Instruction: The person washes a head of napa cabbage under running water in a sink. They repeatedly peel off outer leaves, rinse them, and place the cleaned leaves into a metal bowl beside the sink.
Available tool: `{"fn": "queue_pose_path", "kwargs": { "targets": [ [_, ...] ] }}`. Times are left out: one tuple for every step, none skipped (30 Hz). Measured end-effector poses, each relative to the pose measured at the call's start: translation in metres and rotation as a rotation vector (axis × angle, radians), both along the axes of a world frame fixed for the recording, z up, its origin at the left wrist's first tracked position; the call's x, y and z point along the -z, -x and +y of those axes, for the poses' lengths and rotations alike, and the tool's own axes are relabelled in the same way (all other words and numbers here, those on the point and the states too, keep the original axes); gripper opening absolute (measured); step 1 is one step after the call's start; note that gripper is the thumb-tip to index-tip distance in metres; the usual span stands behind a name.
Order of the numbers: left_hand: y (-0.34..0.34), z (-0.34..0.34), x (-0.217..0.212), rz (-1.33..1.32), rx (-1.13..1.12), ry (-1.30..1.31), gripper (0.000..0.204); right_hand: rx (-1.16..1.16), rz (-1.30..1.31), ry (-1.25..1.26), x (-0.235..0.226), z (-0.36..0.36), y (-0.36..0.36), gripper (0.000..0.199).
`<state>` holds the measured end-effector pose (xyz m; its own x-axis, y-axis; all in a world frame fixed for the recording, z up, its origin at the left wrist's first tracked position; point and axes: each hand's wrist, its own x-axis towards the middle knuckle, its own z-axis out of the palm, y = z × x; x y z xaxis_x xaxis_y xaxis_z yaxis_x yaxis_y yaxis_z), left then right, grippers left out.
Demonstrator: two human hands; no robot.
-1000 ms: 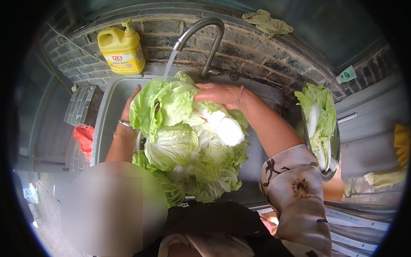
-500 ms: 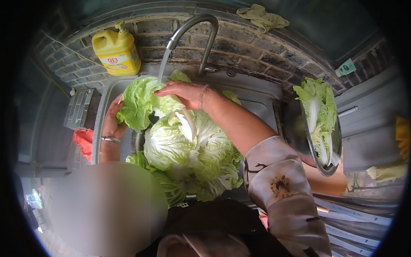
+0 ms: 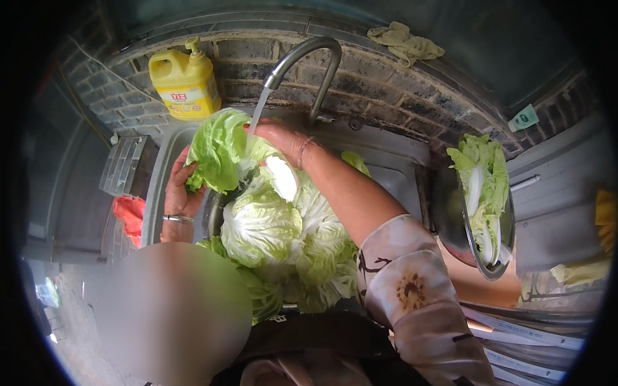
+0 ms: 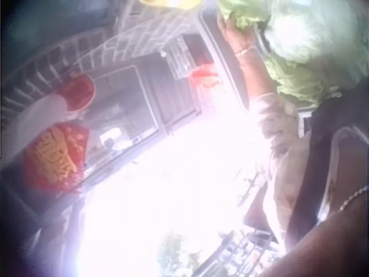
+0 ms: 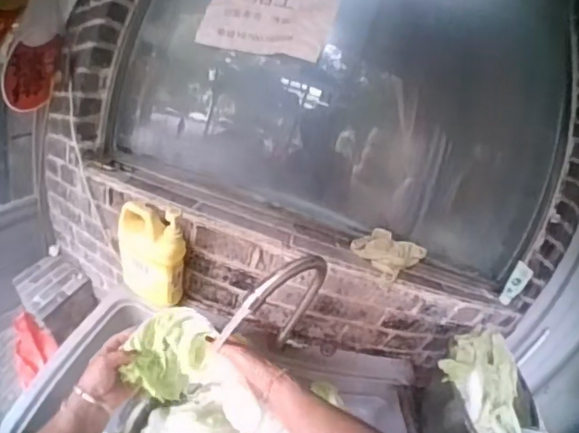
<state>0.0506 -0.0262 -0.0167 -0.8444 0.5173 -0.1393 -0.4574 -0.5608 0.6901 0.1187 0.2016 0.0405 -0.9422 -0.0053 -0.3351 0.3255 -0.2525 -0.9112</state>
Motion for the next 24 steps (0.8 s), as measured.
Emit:
{"fn": "queue_pose_path", "kwargs": {
  "targets": [
    [0.002,0.001,0.001,-0.013,-0.023,-0.029,0.038,0.006,0.002,-0.01,-0.003,0.0,-0.002,0.034],
    [0.003,0.003,0.001,-0.026,-0.04,-0.058,0.039,0.0,0.043,-0.012,-0.001,0.0,0.0,0.035],
    [0.004,0.005,0.002,-0.039,-0.056,-0.087,0.04,-0.023,0.04,0.017,0.002,0.003,0.003,0.035],
    [0.007,0.007,0.006,-0.03,-0.065,-0.105,0.043,-0.047,0.037,0.046,0.004,0.006,0.006,0.036],
    [0.007,0.006,0.005,-0.03,-0.071,-0.111,0.043,-0.078,0.032,0.081,0.003,0.004,0.009,0.037],
    [0.006,0.005,0.004,-0.031,-0.077,-0.117,0.044,-0.102,-0.001,0.094,0.002,0.002,0.01,0.041],
    [0.004,0.005,0.001,-0.031,-0.083,-0.123,0.044,-0.113,0.021,0.128,0.001,-0.002,0.011,0.041],
    [-0.001,0.006,-0.003,-0.041,-0.156,-0.053,0.044,-0.128,0.043,0.163,0.0,-0.008,0.012,0.042],
    [-0.003,0.006,0.002,0.303,-0.365,0.37,0.044,-0.144,0.064,0.199,-0.003,-0.014,0.012,0.042],
    [-0.004,0.007,0.013,0.648,-0.563,0.797,0.044,-0.149,0.073,0.22,-0.007,-0.017,0.01,0.041],
    [-0.007,0.011,0.019,0.997,-0.74,1.217,0.044,-0.129,0.106,0.215,-0.007,-0.018,0.008,0.041],
    [-0.022,0.019,-0.005,1.207,-0.897,1.248,0.039,-0.115,0.135,0.213,-0.005,-0.018,0.009,0.041],
    [-0.028,0.025,-0.013,1.224,-0.781,1.178,0.037,-0.1,0.165,0.211,-0.004,-0.018,0.009,0.041],
    [-0.033,0.027,-0.017,1.232,-0.671,1.112,0.035,-0.1,0.155,0.201,-0.002,-0.02,0.009,0.041],
    [-0.039,0.031,-0.022,1.234,-0.56,1.042,0.033,-0.098,0.144,0.19,-0.001,-0.019,0.009,0.041],
    [-0.048,0.04,-0.029,0.818,-0.244,0.859,0.031,-0.094,0.132,0.178,0.0,-0.018,0.008,0.042],
    [-0.056,0.05,-0.036,0.404,0.047,0.653,0.031,-0.108,0.134,0.163,0.001,-0.018,0.007,0.042],
    [-0.064,0.062,-0.039,0.338,0.058,0.564,0.03,-0.12,0.138,0.145,-0.001,-0.016,0.005,0.043],
    [-0.069,0.071,-0.04,0.273,0.07,0.475,0.03,-0.131,0.143,0.127,-0.002,-0.015,0.004,0.043],
    [-0.069,0.079,-0.037,0.186,0.075,0.372,0.023,-0.081,0.126,0.098,-0.004,-0.011,0.002,0.052],
    [-0.068,0.083,-0.031,0.169,0.081,0.325,0.02,-0.076,0.118,0.104,-0.004,-0.009,0.001,0.053],
    [-0.066,0.085,-0.026,0.151,0.088,0.278,0.017,-0.071,0.109,0.109,-0.003,-0.006,0.0,0.054],
    [-0.064,0.086,-0.022,0.134,0.097,0.233,0.015,-0.063,0.101,0.116,-0.003,-0.003,-0.001,0.055],
    [-0.063,0.084,-0.02,0.148,0.166,0.194,0.009,-0.069,0.109,0.091,-0.004,0.0,-0.003,0.054]
  ]
}}
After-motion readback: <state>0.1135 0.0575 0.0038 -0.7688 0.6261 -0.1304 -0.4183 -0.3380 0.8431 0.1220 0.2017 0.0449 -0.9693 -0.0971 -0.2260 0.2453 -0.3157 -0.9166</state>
